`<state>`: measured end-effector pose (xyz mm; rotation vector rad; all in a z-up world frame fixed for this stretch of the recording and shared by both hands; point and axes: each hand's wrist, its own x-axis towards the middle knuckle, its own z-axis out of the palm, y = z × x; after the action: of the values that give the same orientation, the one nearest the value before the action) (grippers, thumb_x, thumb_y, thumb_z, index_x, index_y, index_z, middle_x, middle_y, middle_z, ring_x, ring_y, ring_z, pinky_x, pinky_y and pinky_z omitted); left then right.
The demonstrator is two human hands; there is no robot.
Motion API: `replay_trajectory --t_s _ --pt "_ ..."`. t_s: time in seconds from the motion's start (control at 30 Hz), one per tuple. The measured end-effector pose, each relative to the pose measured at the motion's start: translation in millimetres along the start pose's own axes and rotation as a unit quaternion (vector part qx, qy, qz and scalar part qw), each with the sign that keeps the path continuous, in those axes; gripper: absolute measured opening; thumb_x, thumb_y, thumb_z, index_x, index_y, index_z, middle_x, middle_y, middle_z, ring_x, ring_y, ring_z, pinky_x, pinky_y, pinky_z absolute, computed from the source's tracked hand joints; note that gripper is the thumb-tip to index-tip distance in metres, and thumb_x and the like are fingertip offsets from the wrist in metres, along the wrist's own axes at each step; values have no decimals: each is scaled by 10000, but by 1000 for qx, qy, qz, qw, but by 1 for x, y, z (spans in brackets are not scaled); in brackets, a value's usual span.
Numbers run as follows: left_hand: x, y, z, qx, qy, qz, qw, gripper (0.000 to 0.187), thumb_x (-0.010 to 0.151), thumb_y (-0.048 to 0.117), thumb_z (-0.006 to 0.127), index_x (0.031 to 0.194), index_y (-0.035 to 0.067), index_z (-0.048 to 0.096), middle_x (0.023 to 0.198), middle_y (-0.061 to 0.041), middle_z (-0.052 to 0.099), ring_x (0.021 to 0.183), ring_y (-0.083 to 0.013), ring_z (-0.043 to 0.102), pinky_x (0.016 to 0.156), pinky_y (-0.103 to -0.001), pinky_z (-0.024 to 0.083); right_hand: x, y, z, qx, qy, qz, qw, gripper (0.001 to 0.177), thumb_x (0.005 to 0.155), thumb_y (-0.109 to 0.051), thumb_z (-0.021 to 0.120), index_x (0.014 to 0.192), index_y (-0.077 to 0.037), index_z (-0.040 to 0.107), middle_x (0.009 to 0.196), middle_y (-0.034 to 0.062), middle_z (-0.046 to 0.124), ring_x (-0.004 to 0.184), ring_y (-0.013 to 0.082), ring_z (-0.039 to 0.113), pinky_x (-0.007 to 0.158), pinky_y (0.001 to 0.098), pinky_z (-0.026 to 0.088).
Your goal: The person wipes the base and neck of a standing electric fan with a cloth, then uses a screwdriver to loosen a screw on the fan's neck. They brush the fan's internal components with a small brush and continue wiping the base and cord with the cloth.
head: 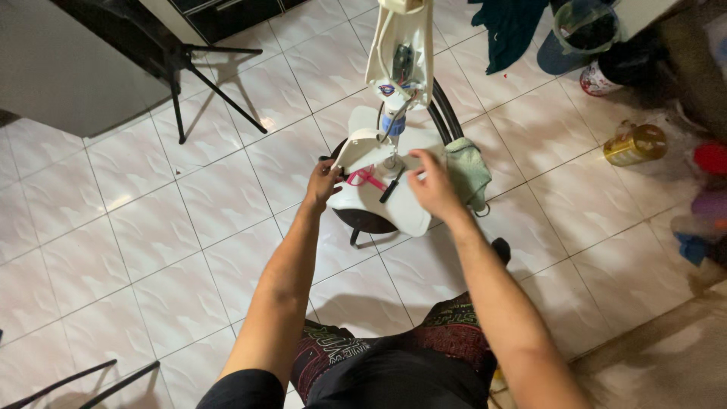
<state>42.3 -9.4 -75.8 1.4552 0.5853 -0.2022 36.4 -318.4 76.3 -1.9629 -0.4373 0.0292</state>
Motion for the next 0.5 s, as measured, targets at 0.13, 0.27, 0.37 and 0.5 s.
replay_trajectory --t_s 0.13,0.27,0.37,0.5 --pt "-3 -13 17 -52 -6 3 999 444 988 231 639 1386 119 479 1216 -81 612 1014 -190 641 828 -397 582 2 24 45 17 11 22 1000 627 952 -134 679 1501 -47 390 1394 161 593 975 240 721 837 371 572" --pt "-15 -34 33 -154 26 -29 987 649 937 197 662 1471 212 294 1277 -75 570 1035 -204 645 864 -434 588 4 47 60 19 33 56 998 627 950 -156 670 1501 -57 386 1398 161 604 964 252 738 836 384 580" --pt "-30 -61 52 -117 30 -50 991 593 939 194 660 1461 161 382 1202 -156 600 973 -238 662 793 -451 543 3 56 59 3 9 94 995 577 947 -172 659 1464 -58 428 1342 144 659 956 250 740 829 389 576" --pt "-49 -96 81 235 4 97 967 356 952 224 703 1262 65 628 1091 -129 741 945 -247 723 856 -367 567 -11 73 55 -6 -16 138 990 504 944 -182 626 1417 -74 489 1326 123 686 909 256 736 810 390 573"
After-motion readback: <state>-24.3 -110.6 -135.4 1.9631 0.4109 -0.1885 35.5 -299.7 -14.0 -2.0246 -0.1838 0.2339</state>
